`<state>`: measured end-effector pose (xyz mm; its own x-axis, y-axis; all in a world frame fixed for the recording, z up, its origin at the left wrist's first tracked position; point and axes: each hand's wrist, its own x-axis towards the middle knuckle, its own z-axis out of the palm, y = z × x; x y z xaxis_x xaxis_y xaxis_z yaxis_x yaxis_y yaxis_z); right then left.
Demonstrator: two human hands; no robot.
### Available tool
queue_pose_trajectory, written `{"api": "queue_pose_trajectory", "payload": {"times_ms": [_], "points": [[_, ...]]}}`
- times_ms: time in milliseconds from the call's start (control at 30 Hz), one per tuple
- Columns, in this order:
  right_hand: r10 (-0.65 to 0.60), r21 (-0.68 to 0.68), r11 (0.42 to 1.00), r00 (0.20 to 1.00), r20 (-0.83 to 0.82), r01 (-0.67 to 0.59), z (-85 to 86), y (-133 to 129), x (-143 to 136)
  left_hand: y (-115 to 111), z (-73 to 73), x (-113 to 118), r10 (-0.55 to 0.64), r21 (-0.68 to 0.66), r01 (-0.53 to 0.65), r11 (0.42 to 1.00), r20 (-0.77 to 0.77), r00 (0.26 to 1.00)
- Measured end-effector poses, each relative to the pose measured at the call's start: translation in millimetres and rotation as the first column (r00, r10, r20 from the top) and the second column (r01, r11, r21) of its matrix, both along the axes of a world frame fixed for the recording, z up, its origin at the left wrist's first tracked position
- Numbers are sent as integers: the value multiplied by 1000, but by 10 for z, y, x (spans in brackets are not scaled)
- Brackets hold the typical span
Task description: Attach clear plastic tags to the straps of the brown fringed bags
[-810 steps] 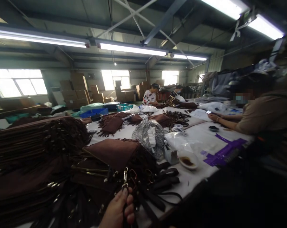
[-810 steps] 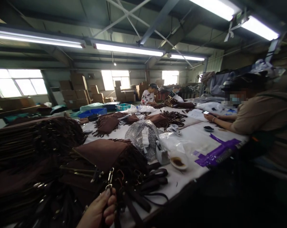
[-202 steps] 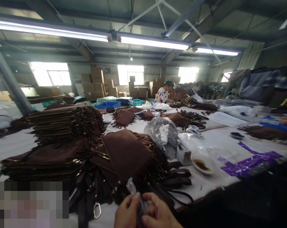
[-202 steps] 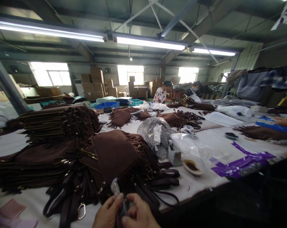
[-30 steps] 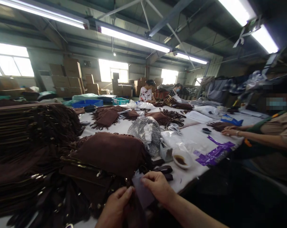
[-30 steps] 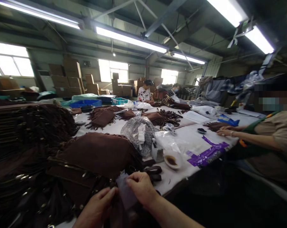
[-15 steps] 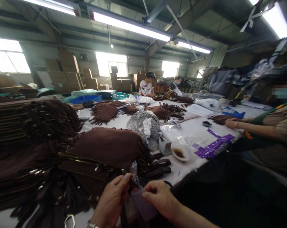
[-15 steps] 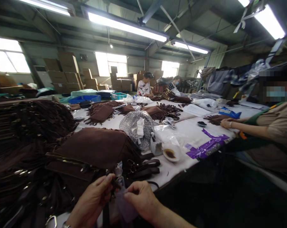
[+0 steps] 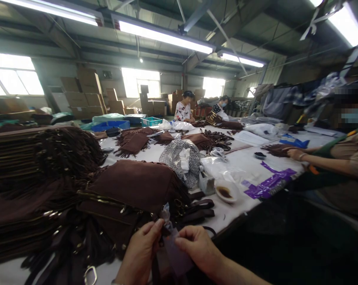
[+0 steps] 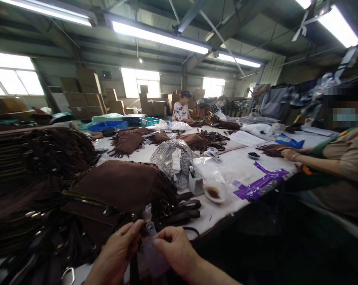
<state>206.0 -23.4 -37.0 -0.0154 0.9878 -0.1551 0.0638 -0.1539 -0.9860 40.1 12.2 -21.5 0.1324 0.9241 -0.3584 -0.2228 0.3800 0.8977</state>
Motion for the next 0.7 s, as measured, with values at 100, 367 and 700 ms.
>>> {"api": "queue_pose_trajectory", "payload": {"times_ms": [100, 367, 700], "points": [[21, -12, 1000, 999, -25, -21, 29, 15, -92, -16, 2, -28, 19, -15, -20, 1000, -31, 999], [-21, -146, 989, 995, -100, 6, 11, 63, -384, -237, -55, -265, 54, -98, -57, 994, -39, 998], [15, -138, 990, 996, -84, -27, -11, 157, -534, -247, -338, -422, 117, 37, -112, 993, -186, 975]]}}
